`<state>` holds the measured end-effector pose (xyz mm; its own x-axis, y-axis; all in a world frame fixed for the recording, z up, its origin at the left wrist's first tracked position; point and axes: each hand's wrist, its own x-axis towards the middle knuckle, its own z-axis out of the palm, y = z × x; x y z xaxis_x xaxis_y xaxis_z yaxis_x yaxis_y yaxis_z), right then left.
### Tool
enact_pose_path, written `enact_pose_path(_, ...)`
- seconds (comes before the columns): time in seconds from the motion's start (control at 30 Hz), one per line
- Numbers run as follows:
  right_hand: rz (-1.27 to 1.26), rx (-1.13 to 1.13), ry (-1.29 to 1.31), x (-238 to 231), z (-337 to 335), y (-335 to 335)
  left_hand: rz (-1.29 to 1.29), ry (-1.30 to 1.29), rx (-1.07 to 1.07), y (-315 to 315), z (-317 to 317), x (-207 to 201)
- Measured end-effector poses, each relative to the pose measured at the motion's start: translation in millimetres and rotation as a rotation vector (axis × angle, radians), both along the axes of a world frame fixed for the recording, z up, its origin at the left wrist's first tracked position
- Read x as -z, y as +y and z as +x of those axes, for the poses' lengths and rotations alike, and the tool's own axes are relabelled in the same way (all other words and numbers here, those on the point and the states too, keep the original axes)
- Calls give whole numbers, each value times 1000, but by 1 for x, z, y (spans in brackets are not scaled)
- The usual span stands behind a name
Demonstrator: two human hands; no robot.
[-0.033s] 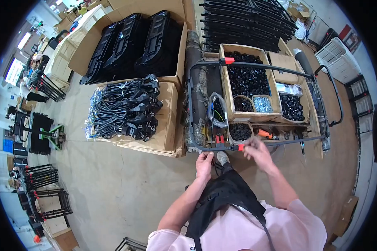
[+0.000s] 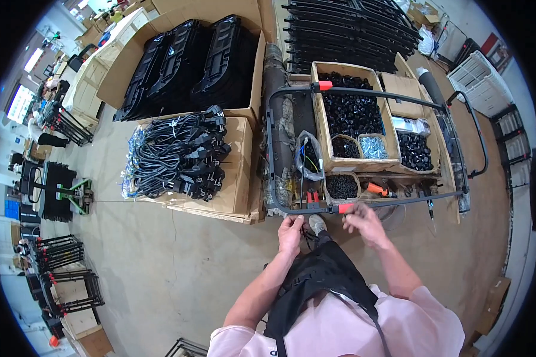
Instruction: Assembling the plastic housing and internal components of a handheld leaf blower using power tools and fasteners.
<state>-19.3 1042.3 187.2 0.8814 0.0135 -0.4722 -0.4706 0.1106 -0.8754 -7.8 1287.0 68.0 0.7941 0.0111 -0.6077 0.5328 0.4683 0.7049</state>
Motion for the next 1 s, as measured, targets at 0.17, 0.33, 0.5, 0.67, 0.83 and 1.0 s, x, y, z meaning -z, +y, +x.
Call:
enact_pose_path(0.17,268,216,321,82,-39,35,-11,101,98,8,5,-14)
enact_pose_path(0.33,493,193,375,130,-6,81,-9,144,179,17,11,-8)
enact_pose_path(0.5,595,160,362,146,11,109,33,173,243,24,15,3)
enact_pose_path(0.67,617,123,395,144,11,110,11,212,242,25,16,-4)
enact_pose_path(0.83,649,66,388,135,10,109,1,216,249,27,13,-5)
enact_pose_path(1.0,616,73,367,130,-4,112,-7,236,296,31,2,-7)
